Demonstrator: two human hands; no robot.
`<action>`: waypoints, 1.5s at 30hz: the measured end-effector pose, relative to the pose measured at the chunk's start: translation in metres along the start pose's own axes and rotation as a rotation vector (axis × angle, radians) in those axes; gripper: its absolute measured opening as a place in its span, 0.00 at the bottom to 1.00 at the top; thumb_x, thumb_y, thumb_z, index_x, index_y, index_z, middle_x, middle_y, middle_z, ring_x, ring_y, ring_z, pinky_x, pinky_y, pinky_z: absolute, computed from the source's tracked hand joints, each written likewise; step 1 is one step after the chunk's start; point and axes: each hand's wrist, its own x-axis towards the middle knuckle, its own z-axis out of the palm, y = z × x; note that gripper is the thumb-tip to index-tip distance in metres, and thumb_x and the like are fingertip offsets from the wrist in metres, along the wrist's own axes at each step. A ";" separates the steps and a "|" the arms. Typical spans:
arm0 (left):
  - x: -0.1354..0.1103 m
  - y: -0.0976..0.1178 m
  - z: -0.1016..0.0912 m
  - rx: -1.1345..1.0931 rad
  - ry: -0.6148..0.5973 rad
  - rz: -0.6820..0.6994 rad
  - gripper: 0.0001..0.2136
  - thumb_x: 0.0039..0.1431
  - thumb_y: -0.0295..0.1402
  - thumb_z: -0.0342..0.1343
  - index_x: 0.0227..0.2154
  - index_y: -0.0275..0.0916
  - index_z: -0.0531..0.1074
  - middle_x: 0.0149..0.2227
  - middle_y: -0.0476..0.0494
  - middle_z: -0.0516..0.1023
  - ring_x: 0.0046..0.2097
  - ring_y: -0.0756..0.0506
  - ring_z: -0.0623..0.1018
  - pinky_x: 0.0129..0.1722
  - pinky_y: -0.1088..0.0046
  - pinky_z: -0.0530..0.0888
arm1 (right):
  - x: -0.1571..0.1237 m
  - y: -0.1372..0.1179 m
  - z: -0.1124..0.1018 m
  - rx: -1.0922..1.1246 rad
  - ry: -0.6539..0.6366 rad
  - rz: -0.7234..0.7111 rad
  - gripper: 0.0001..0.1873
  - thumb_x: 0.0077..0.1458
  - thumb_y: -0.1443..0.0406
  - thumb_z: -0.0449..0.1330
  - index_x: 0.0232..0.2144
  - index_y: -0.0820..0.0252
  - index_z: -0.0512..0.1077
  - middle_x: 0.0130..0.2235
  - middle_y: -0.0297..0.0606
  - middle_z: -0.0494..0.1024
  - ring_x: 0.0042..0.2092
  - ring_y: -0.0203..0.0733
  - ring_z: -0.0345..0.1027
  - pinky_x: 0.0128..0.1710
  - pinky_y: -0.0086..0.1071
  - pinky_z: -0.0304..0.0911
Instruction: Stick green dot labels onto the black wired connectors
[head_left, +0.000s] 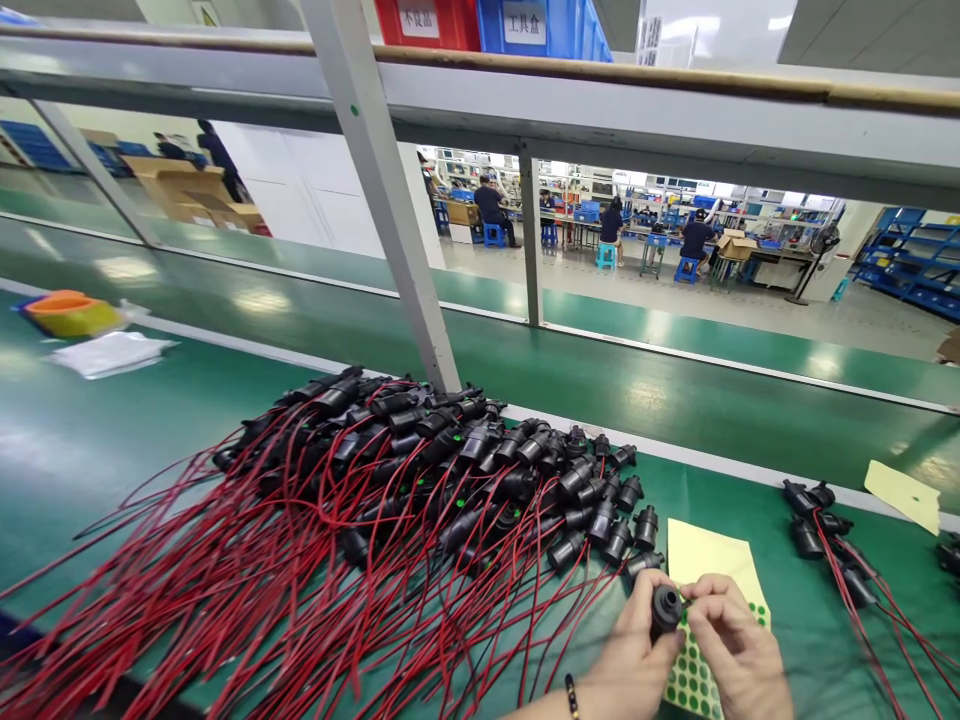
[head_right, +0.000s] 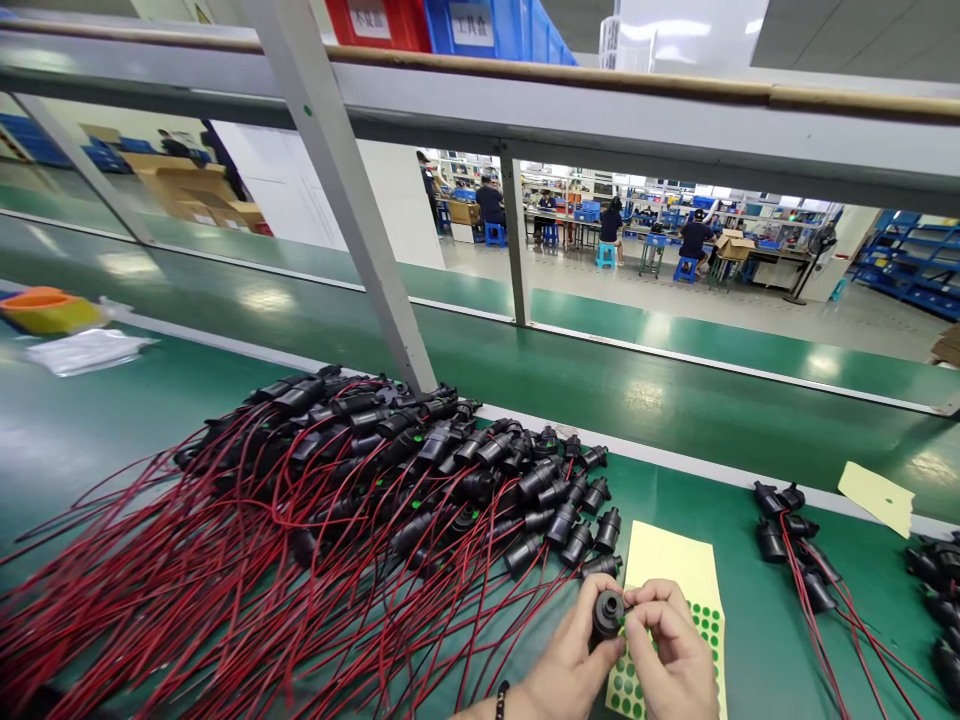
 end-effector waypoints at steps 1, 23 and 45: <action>0.000 0.001 0.000 0.003 0.000 0.006 0.11 0.57 0.31 0.53 0.41 0.40 0.61 0.39 0.46 0.67 0.41 0.44 0.68 0.43 0.67 0.66 | 0.000 -0.001 0.001 -0.018 0.005 -0.024 0.07 0.57 0.63 0.63 0.27 0.56 0.78 0.37 0.41 0.75 0.42 0.43 0.74 0.42 0.31 0.73; -0.005 0.007 0.000 0.103 -0.013 -0.005 0.12 0.55 0.26 0.48 0.41 0.42 0.58 0.41 0.42 0.70 0.42 0.42 0.72 0.44 0.65 0.70 | -0.011 -0.013 0.027 -0.306 0.200 -0.227 0.08 0.59 0.64 0.58 0.28 0.54 0.73 0.37 0.37 0.75 0.40 0.41 0.73 0.45 0.34 0.66; -0.004 0.013 -0.002 0.040 0.027 -0.028 0.10 0.54 0.26 0.49 0.40 0.41 0.61 0.38 0.45 0.71 0.42 0.43 0.72 0.43 0.66 0.69 | -0.001 -0.003 0.000 -0.580 -0.074 -0.589 0.17 0.57 0.72 0.59 0.47 0.51 0.75 0.41 0.42 0.78 0.44 0.44 0.78 0.42 0.33 0.76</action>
